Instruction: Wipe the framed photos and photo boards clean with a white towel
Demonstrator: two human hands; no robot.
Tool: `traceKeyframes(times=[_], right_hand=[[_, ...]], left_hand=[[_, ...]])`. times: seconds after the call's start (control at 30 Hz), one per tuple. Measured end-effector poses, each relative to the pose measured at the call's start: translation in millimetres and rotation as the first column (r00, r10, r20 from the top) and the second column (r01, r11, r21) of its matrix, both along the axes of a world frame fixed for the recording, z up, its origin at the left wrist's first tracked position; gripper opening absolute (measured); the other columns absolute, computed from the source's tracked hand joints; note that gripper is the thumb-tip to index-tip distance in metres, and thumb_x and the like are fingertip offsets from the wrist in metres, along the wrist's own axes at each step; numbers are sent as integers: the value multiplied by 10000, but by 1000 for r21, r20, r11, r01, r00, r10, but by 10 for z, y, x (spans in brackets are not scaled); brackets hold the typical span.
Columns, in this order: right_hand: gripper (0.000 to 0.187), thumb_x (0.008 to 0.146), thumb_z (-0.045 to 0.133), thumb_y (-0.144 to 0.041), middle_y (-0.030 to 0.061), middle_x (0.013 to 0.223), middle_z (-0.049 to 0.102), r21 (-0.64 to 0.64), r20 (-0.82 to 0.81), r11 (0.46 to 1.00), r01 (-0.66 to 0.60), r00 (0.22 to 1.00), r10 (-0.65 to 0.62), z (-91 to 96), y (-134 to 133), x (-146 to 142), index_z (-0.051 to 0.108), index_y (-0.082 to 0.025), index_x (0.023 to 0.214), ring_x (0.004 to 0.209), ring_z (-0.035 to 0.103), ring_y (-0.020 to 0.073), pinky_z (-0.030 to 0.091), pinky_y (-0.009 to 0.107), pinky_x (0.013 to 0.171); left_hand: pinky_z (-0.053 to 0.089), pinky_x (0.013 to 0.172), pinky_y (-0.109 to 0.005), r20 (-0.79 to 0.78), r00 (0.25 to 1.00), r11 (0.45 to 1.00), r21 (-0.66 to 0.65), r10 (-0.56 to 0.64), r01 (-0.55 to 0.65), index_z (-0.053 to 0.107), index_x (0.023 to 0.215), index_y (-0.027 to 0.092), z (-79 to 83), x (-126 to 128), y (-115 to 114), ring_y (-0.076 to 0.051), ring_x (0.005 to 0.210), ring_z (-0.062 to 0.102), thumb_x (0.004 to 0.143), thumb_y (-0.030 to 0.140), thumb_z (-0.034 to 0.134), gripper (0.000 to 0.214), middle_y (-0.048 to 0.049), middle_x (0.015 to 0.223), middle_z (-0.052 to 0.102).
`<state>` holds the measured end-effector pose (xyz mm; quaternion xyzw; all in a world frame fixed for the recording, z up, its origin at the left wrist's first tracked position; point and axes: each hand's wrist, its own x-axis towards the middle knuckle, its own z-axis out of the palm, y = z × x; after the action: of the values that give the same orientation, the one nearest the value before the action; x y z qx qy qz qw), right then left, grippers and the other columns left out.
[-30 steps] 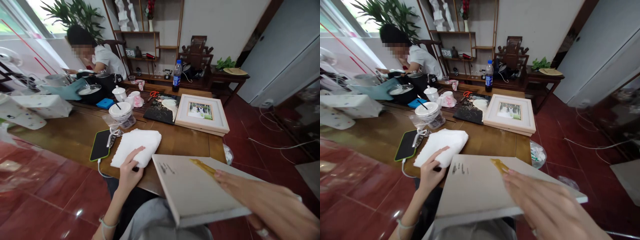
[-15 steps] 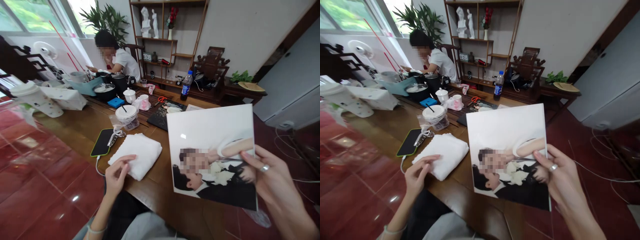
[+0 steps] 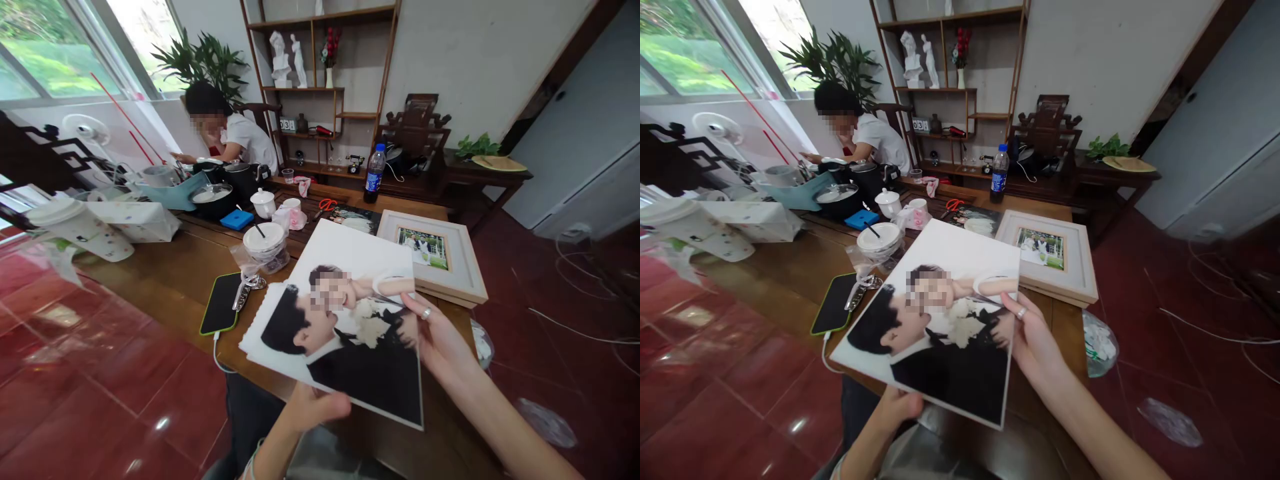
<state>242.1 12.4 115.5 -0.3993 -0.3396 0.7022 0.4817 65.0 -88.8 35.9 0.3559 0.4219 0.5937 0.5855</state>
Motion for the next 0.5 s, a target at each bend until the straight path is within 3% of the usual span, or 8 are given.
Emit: traceKeyframes(times=[0.1,0.23,0.37,0.5], right_hand=[[218,741,698,-288,71,949,745,14,1,1000,-23,1000,23,-68,89,-156,684,-193,937,901,700,267,579,408,788],[274,766,673,-278,66,1049,723,59,21,994,-89,996,88,-113,293,-178,652,-200,1028,939,689,241,563,383,828],[407,864,479,-495,91,1194,660,134,14,977,-163,987,163,-101,396,-160,604,-209,1125,1076,633,259,510,452,926],[571,890,261,-622,106,1227,638,208,-82,967,-147,983,167,-175,289,-237,594,-225,1131,1121,605,283,485,511,934]], left_hand=[[476,968,-482,172,976,988,-100,132,-116,681,979,194,201,66,157,-318,1043,636,592,359,783,434,-67,899,731],[551,862,-449,305,937,985,-94,169,-147,665,718,193,405,-3,448,-302,907,687,510,234,741,225,-12,694,714],[557,849,-427,300,936,983,-47,184,-178,620,615,194,531,-129,821,-285,860,694,468,189,705,170,21,609,683],[517,917,-420,272,954,990,41,121,-138,616,640,161,722,-189,1288,-282,972,662,512,159,654,133,-6,679,694]])
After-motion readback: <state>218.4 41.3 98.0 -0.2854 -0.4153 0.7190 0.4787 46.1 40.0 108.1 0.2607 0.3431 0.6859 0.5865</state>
